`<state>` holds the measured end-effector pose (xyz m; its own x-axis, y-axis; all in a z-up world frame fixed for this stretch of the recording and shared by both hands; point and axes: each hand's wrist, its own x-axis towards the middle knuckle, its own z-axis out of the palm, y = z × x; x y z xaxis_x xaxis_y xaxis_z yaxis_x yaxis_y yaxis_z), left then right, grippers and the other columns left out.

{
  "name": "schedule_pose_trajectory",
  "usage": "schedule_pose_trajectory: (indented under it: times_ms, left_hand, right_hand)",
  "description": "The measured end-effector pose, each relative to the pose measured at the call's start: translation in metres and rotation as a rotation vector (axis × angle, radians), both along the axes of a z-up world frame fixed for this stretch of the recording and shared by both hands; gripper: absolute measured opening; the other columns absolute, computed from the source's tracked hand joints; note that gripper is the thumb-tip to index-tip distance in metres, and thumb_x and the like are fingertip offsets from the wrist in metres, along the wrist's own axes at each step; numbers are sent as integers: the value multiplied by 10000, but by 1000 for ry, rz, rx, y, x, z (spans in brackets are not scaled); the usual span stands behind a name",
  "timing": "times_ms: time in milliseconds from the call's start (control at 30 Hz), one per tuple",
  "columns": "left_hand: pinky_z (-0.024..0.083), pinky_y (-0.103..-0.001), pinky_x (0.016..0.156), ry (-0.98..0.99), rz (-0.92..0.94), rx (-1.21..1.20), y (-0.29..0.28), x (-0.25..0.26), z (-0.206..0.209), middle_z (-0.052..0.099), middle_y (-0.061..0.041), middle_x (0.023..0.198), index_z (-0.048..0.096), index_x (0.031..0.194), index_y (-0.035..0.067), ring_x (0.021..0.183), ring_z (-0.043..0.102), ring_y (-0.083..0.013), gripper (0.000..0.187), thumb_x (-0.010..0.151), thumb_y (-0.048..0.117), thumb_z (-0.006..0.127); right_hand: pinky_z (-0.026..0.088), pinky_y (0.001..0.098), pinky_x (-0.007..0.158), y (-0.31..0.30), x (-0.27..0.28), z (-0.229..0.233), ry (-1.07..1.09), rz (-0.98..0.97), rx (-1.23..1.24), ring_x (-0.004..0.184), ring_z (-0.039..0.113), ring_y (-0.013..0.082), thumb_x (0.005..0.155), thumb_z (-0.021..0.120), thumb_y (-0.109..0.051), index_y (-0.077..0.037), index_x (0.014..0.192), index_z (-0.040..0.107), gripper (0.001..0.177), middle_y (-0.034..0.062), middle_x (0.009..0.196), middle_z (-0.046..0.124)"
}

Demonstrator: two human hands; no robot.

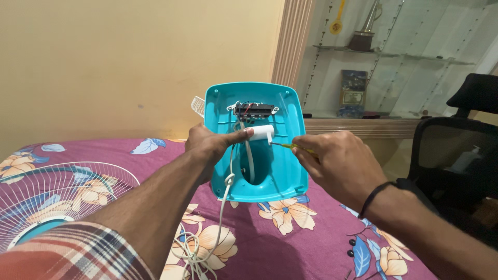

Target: The person uses a screwdriver to tighten screws on the internal wiring of a small teal fan. They then place the black back cover onto the fan and secure it with screws. The fan is reassembled on a bed.

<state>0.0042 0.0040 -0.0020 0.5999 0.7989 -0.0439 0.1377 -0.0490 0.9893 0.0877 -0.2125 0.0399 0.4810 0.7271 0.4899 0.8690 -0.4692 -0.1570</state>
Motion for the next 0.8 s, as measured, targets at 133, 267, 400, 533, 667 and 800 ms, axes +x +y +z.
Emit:
schedule_pose_trajectory:
  times_ms: [133, 267, 400, 533, 667, 800]
  left_hand:
    - [674, -518, 779, -22, -43, -12, -2, 0, 2, 788, -158, 1064, 698, 1164, 74, 930, 791, -290, 651, 604, 302, 937]
    - [658, -523, 791, 16, -21, -20, -2, -2, -1, 775, -155, 1087, 684, 1190, 67, 953, 776, -282, 657, 633, 298, 945]
    - [651, -502, 787, -120, -116, -52, -2, -2, -1, 798, -165, 1079, 715, 1152, 64, 959, 799, -286, 633, 598, 282, 929]
    - [669, -494, 816, -57, -62, -23, -2, -2, -1, 781, -141, 1126, 714, 1160, 91, 995, 775, -256, 633, 606, 299, 940]
    - [626, -533, 813, 9, -33, -11, -5, -1, 1, 728, -150, 1174, 707, 1200, 90, 1044, 710, -258, 634, 654, 297, 952]
    - [677, -501, 754, -61, -39, -50, -9, -4, 3, 774, -139, 1116, 684, 1185, 92, 960, 779, -271, 635, 630, 272, 933]
  right_hand:
    - [594, 444, 705, 6, 0, 18, -92, -36, -163, 676, 750, 302, 939, 641, -365, -204, 1093, 808, 278, 117, 799, 779]
    - [607, 443, 752, 17, 0, 28, -12, -117, -242, 722, 761, 314, 922, 649, -349, -192, 1073, 798, 264, 136, 837, 778]
    - [602, 437, 784, 20, 7, 34, 86, -36, -166, 736, 775, 316, 898, 628, -286, -122, 1006, 804, 264, 188, 804, 779]
    - [570, 466, 741, 23, 14, 33, 264, -182, -219, 694, 752, 326, 923, 616, -328, -64, 898, 825, 337, 227, 735, 751]
    - [526, 417, 642, 27, 18, 24, 298, -167, -121, 600, 694, 272, 872, 606, -286, -69, 859, 827, 310, 191, 655, 715]
    - [358, 384, 443, 24, 21, 12, 643, -180, 49, 467, 460, 177, 920, 618, -227, 13, 899, 812, 310, 67, 560, 548]
